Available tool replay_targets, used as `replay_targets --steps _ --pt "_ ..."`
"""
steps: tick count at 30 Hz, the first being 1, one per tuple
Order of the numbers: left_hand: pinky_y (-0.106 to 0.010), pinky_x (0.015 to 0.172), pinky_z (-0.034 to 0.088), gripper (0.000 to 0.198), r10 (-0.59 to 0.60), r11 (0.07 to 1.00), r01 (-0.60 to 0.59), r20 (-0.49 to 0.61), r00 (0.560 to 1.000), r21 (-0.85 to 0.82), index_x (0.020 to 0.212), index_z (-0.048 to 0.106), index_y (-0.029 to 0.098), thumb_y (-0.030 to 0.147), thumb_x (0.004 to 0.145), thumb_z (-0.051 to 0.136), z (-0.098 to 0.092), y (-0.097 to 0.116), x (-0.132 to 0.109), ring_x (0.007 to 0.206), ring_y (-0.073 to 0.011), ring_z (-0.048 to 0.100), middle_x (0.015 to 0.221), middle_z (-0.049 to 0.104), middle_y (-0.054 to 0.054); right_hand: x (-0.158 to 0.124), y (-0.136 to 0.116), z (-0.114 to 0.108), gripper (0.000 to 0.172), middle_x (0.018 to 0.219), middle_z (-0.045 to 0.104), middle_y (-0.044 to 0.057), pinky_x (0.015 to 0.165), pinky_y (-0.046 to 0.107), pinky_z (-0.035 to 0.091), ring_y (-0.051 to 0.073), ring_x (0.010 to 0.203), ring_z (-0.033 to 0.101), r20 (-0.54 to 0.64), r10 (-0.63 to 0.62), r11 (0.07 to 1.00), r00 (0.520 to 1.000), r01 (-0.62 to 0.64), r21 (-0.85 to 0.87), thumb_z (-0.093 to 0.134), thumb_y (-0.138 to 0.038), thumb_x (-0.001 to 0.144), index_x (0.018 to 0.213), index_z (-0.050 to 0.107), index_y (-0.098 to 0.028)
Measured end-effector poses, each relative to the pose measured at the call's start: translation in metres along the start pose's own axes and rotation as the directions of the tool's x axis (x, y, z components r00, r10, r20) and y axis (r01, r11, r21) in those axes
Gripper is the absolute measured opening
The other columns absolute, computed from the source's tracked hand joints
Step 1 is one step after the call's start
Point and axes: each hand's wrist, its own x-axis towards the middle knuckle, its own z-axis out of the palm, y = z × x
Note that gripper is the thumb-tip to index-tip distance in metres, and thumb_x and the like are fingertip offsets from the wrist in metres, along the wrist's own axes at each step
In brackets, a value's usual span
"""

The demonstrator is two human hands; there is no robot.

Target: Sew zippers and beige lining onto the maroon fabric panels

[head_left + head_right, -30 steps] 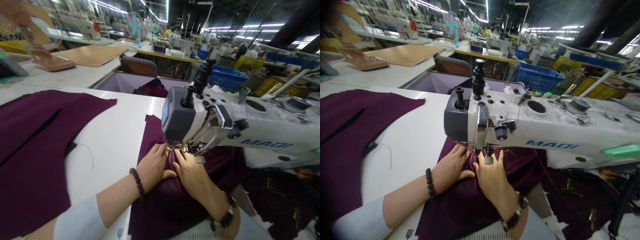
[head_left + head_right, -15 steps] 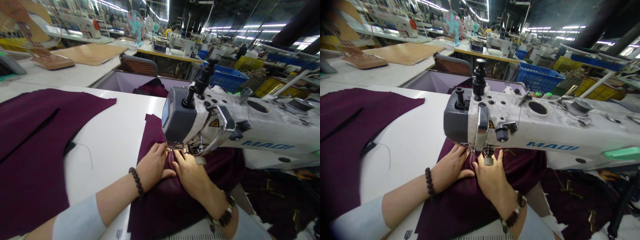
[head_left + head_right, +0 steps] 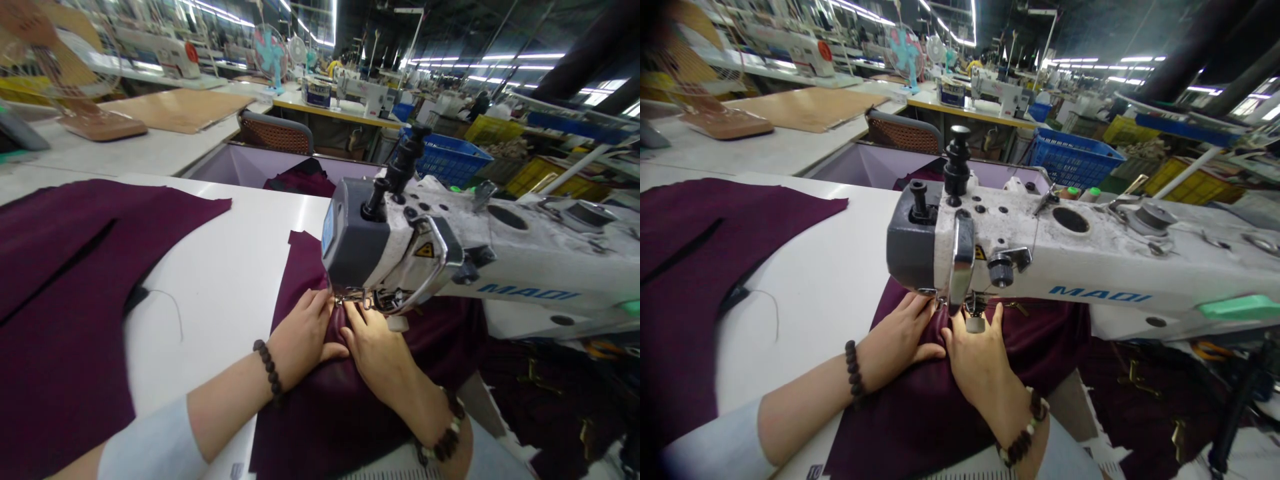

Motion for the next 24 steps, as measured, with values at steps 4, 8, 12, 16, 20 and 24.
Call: replay_targets --steps 4,8,12,16,20,24 --pt "-0.049 0.1 0.033 0.074 -0.02 0.999 0.021 0.026 0.999 -0.04 0.119 0.046 0.001 0.058 0.073 0.057 0.001 -0.001 0.002 0.115 -0.0322 0.044 0.121 0.05 -0.022 0.003 0.001 0.002 0.032 0.113 0.055 0.012 0.086 0.046 0.041 0.026 0.097 0.052 0.023 -0.014 1.0 1.0 0.013 0.026 0.034 -0.029 0.091 0.117 0.05 -0.017" --pt "-0.049 0.101 0.032 0.075 -0.04 0.998 0.042 0.052 0.998 -0.054 0.121 0.044 0.0 0.055 0.073 0.059 0.0 -0.001 0.003 0.12 -0.0333 0.04 0.124 0.047 -0.024 0.008 0.007 -0.003 0.031 0.11 0.056 0.011 0.09 0.044 0.039 0.024 0.101 0.051 0.005 -0.016 0.996 1.0 0.016 0.093 0.037 -0.028 0.091 0.115 0.051 -0.016" --pt "-0.047 0.101 0.034 0.075 -0.132 0.99 0.129 0.056 0.99 0.058 0.122 0.044 -0.003 0.054 0.074 0.059 -0.002 -0.012 -0.011 0.124 -0.035 0.036 0.129 0.042 -0.027 0.004 0.026 -0.018 0.026 0.096 0.061 0.011 0.094 0.041 0.037 0.023 0.098 0.052 -0.045 0.03 0.995 0.999 -0.026 0.1 0.04 -0.027 0.09 0.093 0.061 -0.013" --pt "-0.047 0.099 0.036 0.072 -0.287 0.93 0.275 0.015 0.958 0.242 0.118 0.048 -0.008 0.05 0.077 0.058 -0.004 -0.023 -0.039 0.122 -0.0382 0.037 0.128 0.041 -0.031 -0.019 0.045 -0.02 0.034 0.105 0.057 0.014 0.095 0.056 0.03 0.028 0.107 0.048 -0.163 0.002 0.999 0.987 -0.01 -0.047 0.031 -0.029 0.092 0.097 0.06 -0.013" --pt "-0.046 0.098 0.038 0.074 -0.328 0.904 0.309 0.014 0.945 0.296 0.117 0.05 -0.007 0.053 0.075 0.058 -0.01 -0.025 -0.053 0.121 -0.0382 0.038 0.127 0.041 -0.031 -0.044 0.053 0.001 0.045 0.133 0.038 0.016 0.083 0.061 0.037 0.031 0.121 0.037 -0.218 0.018 0.988 0.976 -0.05 -0.144 0.017 -0.034 0.094 0.122 0.046 -0.014" --pt "-0.046 0.099 0.036 0.073 -0.339 0.925 0.312 0.101 0.935 0.214 0.121 0.047 -0.004 0.053 0.076 0.058 -0.025 -0.021 -0.063 0.124 -0.0363 0.034 0.131 0.036 -0.03 -0.053 0.057 0.02 0.045 0.139 0.029 0.015 0.085 0.053 0.043 0.03 0.128 0.027 -0.167 0.024 0.997 0.986 -0.037 -0.074 0.024 -0.034 0.093 0.129 0.04 -0.012"
